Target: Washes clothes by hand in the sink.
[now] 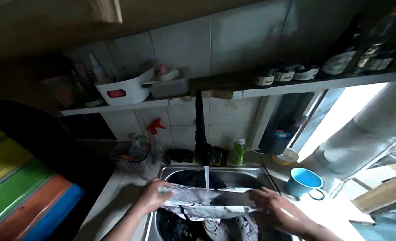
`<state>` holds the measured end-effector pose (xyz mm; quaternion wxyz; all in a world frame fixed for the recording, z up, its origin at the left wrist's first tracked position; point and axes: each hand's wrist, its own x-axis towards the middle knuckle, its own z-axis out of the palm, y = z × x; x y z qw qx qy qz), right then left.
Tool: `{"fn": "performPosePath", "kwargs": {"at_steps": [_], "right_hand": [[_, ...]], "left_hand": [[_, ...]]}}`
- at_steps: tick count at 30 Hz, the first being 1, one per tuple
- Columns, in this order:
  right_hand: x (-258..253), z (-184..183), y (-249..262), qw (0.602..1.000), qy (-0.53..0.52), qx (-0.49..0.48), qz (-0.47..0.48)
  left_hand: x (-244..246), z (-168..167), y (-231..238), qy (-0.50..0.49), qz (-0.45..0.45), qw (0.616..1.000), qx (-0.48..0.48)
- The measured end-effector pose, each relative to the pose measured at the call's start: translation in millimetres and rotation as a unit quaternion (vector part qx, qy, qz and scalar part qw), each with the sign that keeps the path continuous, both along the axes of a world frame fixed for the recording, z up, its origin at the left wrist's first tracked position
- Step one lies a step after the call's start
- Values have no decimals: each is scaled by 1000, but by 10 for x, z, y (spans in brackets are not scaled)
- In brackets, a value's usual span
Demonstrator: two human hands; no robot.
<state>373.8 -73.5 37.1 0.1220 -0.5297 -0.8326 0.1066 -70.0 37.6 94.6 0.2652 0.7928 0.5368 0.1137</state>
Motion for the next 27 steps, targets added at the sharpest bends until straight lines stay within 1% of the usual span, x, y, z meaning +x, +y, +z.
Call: {"fn": "performPosePath", "kwargs": {"at_steps": [1,2,3,4,5,7,8,9,10,11,12,13,14,15,16,17,18,19,20,21,22,23,24,25,26,27], "right_hand": [[63,5,-36,996,72,49,-5],[96,18,-52,985,147,92,-13],[99,49,-59,967,227,116,-28],[80,101,-60,945,302,119,-48],[52,159,-52,919,374,102,-66],[-4,233,-12,855,508,27,-100],[-58,230,23,811,569,-27,-137],[-144,203,75,766,606,-79,-197],[-253,159,139,729,622,-121,-258],[-381,97,217,701,627,-149,-306],[-527,27,305,681,628,-167,-336],[-697,-20,390,666,635,-174,-352],[-876,-21,449,652,650,-179,-346],[-1041,9,477,649,666,-188,-316],[-1175,43,489,668,666,-203,-261],[-1281,77,502,712,637,-219,-198],[-1370,110,530,773,573,-227,-149],[-1444,138,566,836,486,-223,-120],[-1497,170,602,887,395,-207,-118],[-1527,196,634,916,328,-182,-138],[-1529,216,668,927,297,-160,-164],[-1509,216,702,924,300,-148,-185],[-1467,200,713,913,328,-144,-194],[-1419,200,698,890,387,-148,-191],[-1391,231,664,849,470,-165,-175],[-1366,261,626,795,557,-186,-153]], "left_hand": [[35,-25,-39,64,-28,998,1],[91,-20,-74,122,-51,991,1],[146,-6,-92,157,-66,985,1],[190,7,-82,169,-73,983,1],[220,11,-45,154,-67,986,1],[247,1,84,82,-48,995,-18],[262,-31,162,43,-47,997,-33],[296,-80,230,10,-50,997,-50],[350,-156,269,-37,-51,995,-74],[420,-250,281,-102,-40,989,-104],[518,-331,263,-169,-12,976,-134],[656,-367,206,-231,36,959,-159],[820,-347,135,-265,92,944,-172],[984,-290,75,-261,132,941,-168],[1131,-189,20,-221,145,952,-153],[1255,-49,-47,-163,134,968,-137],[1350,105,-121,-104,105,981,-126],[1413,246,-189,-58,68,988,-125],[1451,361,-240,-16,30,991,-126],[1461,452,-273,16,3,992,-124],[1434,493,-280,23,-5,994,-107],[1374,470,-259,-8,8,997,-73],[1304,395,-221,-57,24,997,-37],[1239,309,-168,-107,22,994,-26],[1184,208,-110,-156,-2,987,-36],[1161,101,-71,-193,-36,979,-61]]}}
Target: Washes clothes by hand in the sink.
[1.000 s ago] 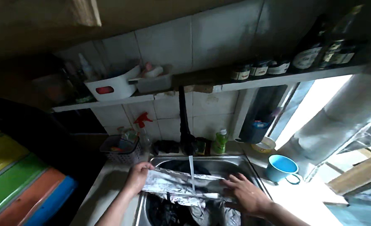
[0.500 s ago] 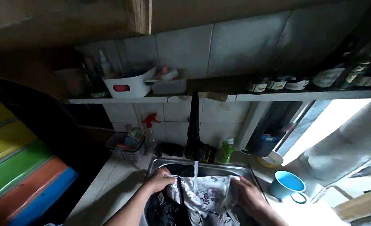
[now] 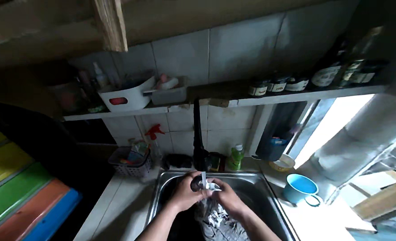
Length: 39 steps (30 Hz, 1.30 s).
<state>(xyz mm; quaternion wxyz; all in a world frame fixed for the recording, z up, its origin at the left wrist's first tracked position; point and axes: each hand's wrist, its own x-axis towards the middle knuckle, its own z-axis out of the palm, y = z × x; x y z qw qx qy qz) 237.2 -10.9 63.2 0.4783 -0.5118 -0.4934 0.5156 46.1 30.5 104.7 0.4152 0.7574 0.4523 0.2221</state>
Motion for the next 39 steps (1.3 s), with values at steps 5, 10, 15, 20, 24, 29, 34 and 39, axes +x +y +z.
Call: {"fn": "performPosePath", "kwargs": {"at_steps": [5,10,15,20,24,29,34,39], "right_hand": [[-8,-149,18,939,323,-29,-112],[-316,-299,154,881,291,-148,-343],[-515,-79,67,941,113,-181,-261],[-355,-281,146,952,46,-203,-226],[-83,-99,140,971,35,-198,-131],[200,-7,-141,994,95,-40,42],[65,-184,-97,983,-91,-99,-128],[-39,161,-160,950,220,-110,-193]], "left_hand": [[119,-288,95,9,13,999,-34],[592,-120,-294,35,101,994,23],[609,-377,-280,16,225,974,28],[598,-260,-325,82,156,984,2],[498,-265,-112,46,57,994,-85],[375,51,-13,-41,75,990,-109],[376,-70,-164,-205,150,953,-162],[367,-574,-291,-167,262,877,-367]]}}
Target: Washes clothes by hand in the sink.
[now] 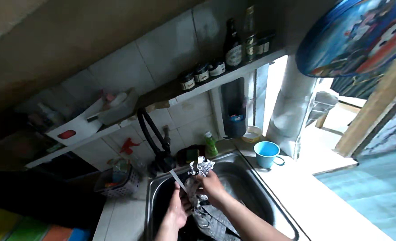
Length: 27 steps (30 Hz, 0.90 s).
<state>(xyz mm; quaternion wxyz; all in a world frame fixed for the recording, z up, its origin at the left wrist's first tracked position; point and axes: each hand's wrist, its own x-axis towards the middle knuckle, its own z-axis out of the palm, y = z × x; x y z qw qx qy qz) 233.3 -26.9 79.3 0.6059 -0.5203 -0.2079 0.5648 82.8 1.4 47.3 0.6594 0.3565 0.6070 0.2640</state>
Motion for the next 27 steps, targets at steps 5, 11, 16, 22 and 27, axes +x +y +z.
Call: {"fn": "performPosePath", "kwargs": {"at_steps": [5,11,16,22,27], "right_hand": [[46,531,-114,975,208,75,6],[357,-36,-31,997,78,-10,10],[378,-678,-183,973,29,-222,63],[-180,-759,-87,960,260,-98,-6],[-434,-487,60,969,160,-134,-132]], "left_hand": [[177,-270,-60,-153,92,983,-33],[265,-205,117,-113,104,986,59],[192,-254,246,209,-3,940,271],[437,30,-375,291,-129,821,474],[302,-61,-153,338,-43,840,422]]}}
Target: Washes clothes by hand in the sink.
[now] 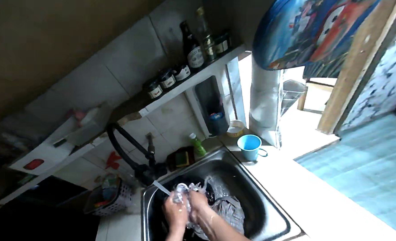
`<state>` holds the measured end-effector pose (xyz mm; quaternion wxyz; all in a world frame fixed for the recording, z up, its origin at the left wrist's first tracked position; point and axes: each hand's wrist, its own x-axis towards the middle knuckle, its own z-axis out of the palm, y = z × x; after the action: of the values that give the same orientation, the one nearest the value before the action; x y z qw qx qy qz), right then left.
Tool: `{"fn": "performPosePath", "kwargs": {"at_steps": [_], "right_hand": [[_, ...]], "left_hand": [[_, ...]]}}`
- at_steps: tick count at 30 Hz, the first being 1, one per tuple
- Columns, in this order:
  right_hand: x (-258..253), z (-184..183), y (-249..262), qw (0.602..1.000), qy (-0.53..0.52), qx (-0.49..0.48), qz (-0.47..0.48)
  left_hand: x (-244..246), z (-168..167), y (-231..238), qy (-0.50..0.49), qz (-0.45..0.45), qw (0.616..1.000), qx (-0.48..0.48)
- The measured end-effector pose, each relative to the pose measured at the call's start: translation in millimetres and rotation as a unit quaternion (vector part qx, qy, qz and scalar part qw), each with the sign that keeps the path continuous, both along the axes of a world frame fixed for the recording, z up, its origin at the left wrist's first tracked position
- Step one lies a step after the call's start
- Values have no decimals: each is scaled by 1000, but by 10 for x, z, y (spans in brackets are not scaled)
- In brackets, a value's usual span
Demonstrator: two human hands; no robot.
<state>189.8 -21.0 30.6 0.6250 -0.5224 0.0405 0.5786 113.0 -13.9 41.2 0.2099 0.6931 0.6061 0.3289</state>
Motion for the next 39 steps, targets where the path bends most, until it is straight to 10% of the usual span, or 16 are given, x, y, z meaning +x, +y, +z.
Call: {"fn": "performPosePath", "kwargs": {"at_steps": [3,9,14,20,26,32,39], "right_hand": [[-38,38,101,999,30,16,-6],[195,-377,118,995,73,-48,54],[51,-275,10,995,-12,-60,73],[33,67,-93,984,105,100,104],[65,-240,-97,992,75,29,101],[-462,-78,20,986,129,98,36],[-802,-132,195,951,-257,-18,170]], "left_hand": [[-42,16,144,39,48,996,-62],[-92,52,142,30,-152,987,51],[-153,123,295,-199,-94,968,-123],[-343,-45,253,-438,-39,791,-425],[-280,-28,327,-71,-10,989,-129],[-506,94,-21,53,-17,998,12],[-793,69,51,-127,170,957,-196]]}}
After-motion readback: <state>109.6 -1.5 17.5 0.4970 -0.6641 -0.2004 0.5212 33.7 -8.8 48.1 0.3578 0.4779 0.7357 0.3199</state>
